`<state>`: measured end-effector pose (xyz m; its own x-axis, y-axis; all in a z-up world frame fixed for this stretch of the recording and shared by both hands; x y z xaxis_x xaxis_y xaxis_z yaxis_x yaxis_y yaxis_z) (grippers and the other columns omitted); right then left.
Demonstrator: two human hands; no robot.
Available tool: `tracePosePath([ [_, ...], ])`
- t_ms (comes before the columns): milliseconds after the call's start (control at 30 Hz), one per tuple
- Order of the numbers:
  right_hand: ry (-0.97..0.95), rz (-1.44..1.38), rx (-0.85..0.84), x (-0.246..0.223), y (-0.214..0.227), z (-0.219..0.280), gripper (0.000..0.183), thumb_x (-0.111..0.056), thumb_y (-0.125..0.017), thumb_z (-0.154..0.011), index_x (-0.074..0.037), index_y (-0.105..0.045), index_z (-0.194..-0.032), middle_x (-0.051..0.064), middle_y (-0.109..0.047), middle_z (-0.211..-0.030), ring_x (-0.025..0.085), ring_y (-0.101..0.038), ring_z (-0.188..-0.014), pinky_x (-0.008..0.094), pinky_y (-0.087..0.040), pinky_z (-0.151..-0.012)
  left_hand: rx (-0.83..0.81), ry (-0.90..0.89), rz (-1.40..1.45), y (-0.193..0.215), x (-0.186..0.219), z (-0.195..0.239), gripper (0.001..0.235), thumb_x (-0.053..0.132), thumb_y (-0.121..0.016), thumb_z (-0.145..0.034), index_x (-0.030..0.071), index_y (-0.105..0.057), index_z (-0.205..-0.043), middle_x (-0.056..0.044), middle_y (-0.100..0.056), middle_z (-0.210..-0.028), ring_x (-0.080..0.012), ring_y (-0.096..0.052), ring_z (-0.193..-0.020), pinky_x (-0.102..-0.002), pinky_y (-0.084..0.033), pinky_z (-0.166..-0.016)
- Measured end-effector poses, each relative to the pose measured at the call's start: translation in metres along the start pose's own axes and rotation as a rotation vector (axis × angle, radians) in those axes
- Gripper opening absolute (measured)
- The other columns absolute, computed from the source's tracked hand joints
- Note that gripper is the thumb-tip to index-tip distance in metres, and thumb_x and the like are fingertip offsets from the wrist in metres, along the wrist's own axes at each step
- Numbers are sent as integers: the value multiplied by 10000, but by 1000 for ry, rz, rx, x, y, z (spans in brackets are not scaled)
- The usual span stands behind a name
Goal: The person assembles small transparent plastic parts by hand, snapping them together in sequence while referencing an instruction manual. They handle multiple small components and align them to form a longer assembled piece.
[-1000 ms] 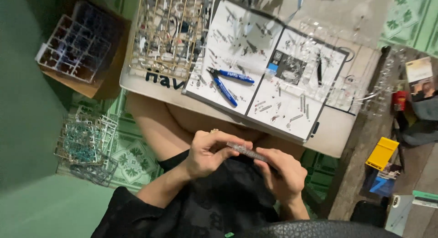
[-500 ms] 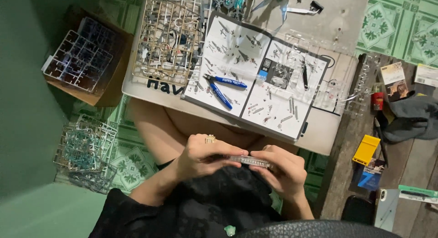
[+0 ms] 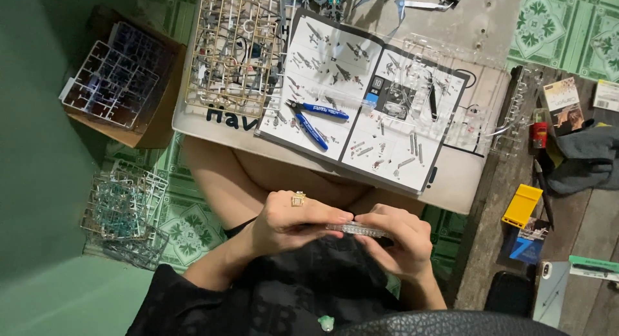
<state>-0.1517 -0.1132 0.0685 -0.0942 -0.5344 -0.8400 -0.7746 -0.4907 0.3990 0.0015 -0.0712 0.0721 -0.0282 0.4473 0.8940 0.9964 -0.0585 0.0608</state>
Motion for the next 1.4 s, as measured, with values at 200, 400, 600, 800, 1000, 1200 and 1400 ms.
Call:
tracePosePath([
  [200,80,105,-56,-16,-5,-11,180,-22,-725,-723,42,-638,-867,60,-603,-664,143,-493,-525,252,-418,-485,-28,-29,-90,-5,8,-4,228,-28,-749,-783,-13,-665,-995,-111,-722,-960,-161,-696,-684,-233,-563,-571],
  [400,220,173,-20,-23,-6,-7,102,21,-689,-743,72,-626,-805,79,-605,-678,155,-452,-521,273,-396,-508,1,-32,-57,-7,6,2,197,-33,-733,-794,-25,-668,-980,-120,-725,-965,-132,-657,-599,-221,-528,-528],
  [600,215,79,-5,-22,-5,-7,132,-30,-699,-744,71,-625,-786,75,-575,-596,152,-438,-475,279,-411,-488,-84,-44,-191,-6,17,-1,277,36,-737,-811,-38,-626,-1054,-132,-717,-976,-183,-690,-669,-264,-557,-569],
  [800,151,13,-23,-25,-5,-6,138,-73,-693,-743,45,-621,-740,75,-598,-599,141,-472,-474,264,-423,-481,-285,-297,-650,-21,28,-4,187,244,-547,-952,85,-543,-854,1,-446,-677,-143,-402,-507,-286,-346,-511],
  [1000,81,126,-115,-29,-7,-8,146,-73,-695,-737,31,-636,-822,22,-486,-576,137,-407,-498,260,-353,-460,-323,-342,-694,-21,37,-10,105,127,-585,-901,90,-525,-824,-7,-473,-718,-156,-426,-561,-289,-335,-552],
  [1200,80,259,-147,-37,-8,-7,145,-64,-715,-740,17,-647,-839,17,-504,-595,139,-419,-489,269,-366,-467,-326,-366,-599,-26,27,-2,225,201,-527,-985,85,-488,-797,-11,-440,-671,-136,-384,-520,-276,-351,-527],
  [1400,212,209,-75,-44,-8,-4,130,-53,-648,-784,74,-628,-767,59,-528,-584,141,-414,-478,279,-400,-480,-279,-350,-655,-20,37,-7,187,183,-612,-944,104,-511,-809,11,-460,-683,-128,-412,-556,-273,-337,-520],
])
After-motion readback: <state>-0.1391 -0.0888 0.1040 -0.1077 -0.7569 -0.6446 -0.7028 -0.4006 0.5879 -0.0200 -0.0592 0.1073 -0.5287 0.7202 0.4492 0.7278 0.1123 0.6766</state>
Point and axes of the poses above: each hand's wrist, its own z-axis away from the middle knuckle, its own y-axis out of the back of the hand, x = y × z, the point moved 8 cm from there along -z, towards the middle knuckle
